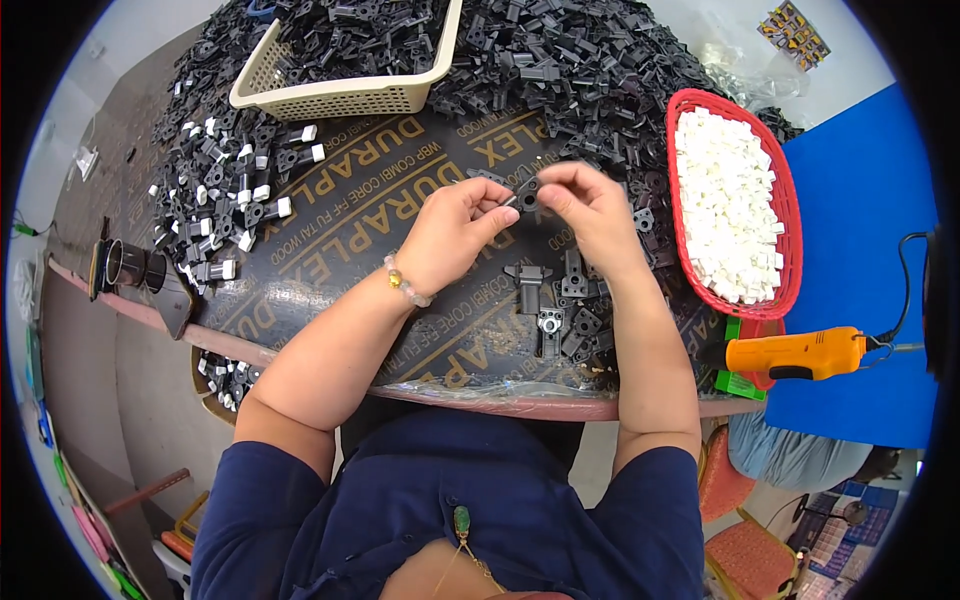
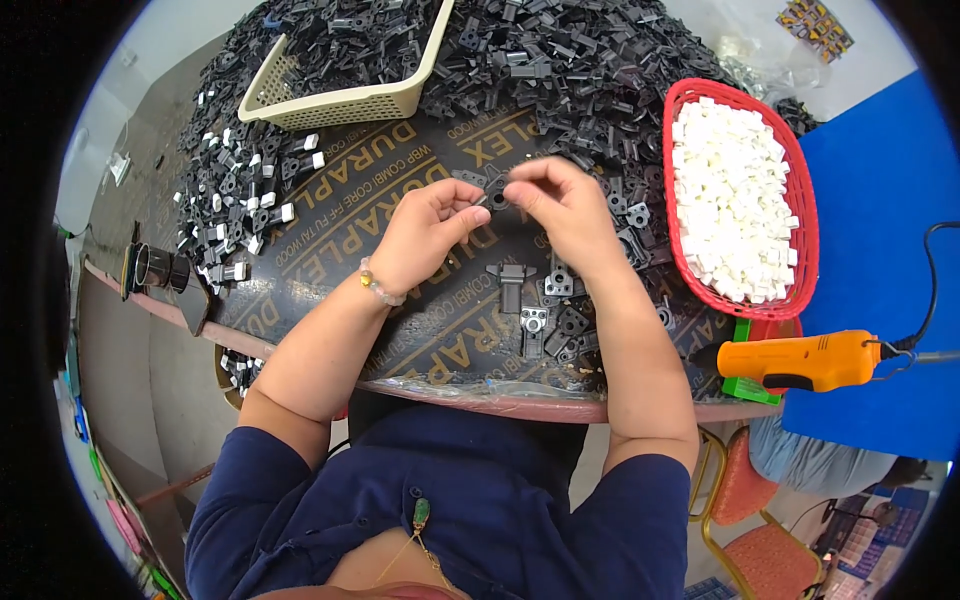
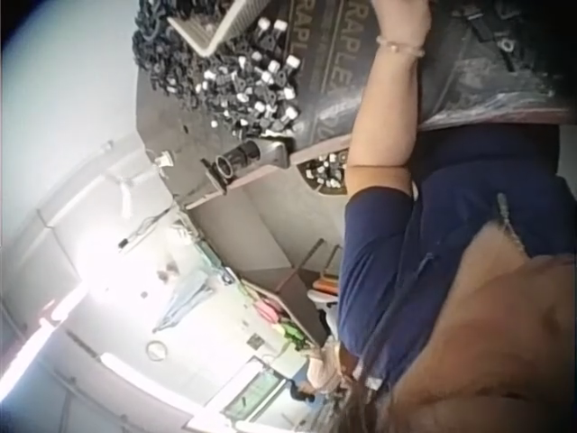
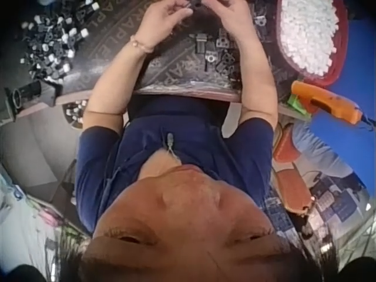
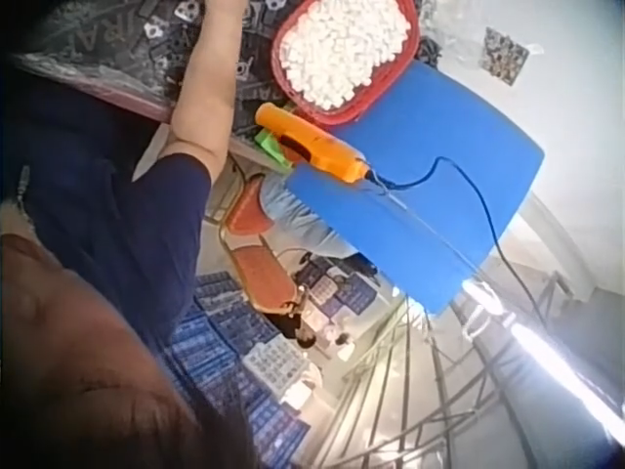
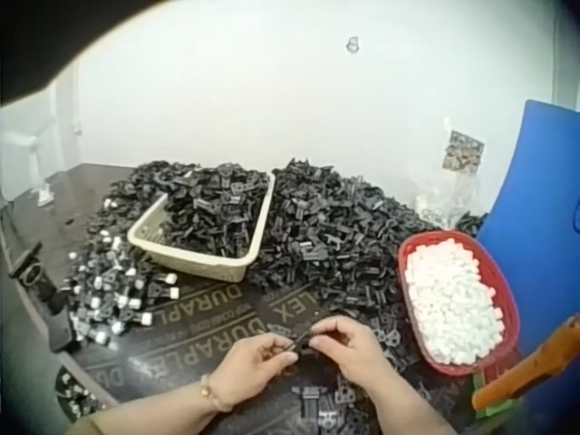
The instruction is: Assembling small plastic toy components by hand at a workbench.
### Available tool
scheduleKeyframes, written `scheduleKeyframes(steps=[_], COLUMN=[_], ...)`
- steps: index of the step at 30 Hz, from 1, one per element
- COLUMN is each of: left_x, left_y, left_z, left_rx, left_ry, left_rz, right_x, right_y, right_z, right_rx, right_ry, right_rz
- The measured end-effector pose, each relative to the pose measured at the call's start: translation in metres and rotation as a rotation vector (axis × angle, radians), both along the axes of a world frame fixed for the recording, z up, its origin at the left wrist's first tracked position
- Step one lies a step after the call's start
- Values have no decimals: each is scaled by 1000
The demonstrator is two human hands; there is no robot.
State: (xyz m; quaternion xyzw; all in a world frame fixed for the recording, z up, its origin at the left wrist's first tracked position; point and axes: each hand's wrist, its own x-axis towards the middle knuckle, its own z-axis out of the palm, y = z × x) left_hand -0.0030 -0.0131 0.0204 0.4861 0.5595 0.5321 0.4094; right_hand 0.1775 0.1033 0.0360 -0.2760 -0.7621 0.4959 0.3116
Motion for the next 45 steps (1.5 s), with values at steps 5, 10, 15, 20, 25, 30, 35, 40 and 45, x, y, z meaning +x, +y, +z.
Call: scheduleKeyframes(steps=[5, 10, 15, 20, 25, 30, 35, 40, 45], left_x=[8, 11, 13, 10, 5, 3, 9, 5, 6], left_y=[2, -1, 3, -2, 6, 3, 2, 3, 1], left_z=[-1, 8, 8, 9, 4, 3, 3, 4, 3], left_rx=[71, 197, 568, 325, 118, -22, -57, -8, -16], left_ry=[547, 525, 747, 119, -607, -823, -871, -980, -970], left_rz=[93, 130, 255, 130, 9, -97, -161, -206, -203], right_x=[25, 35, 19, 22, 45, 33, 11, 9, 21], right_y=[39, 46, -13, -31, -24, -18, -25, -34, -29], right_z=[-15, -18, 18, 50, 39, 38, 16, 28, 40], right_rx=[922, 920, -358, -150, 420, 453, 20, 387, 388], right_ry=[-746, -773, 68, -54, -891, -616, 237, -68, -127], right_rz=[-365, -315, 197, 160, 222, 117, -176, -63, 57])
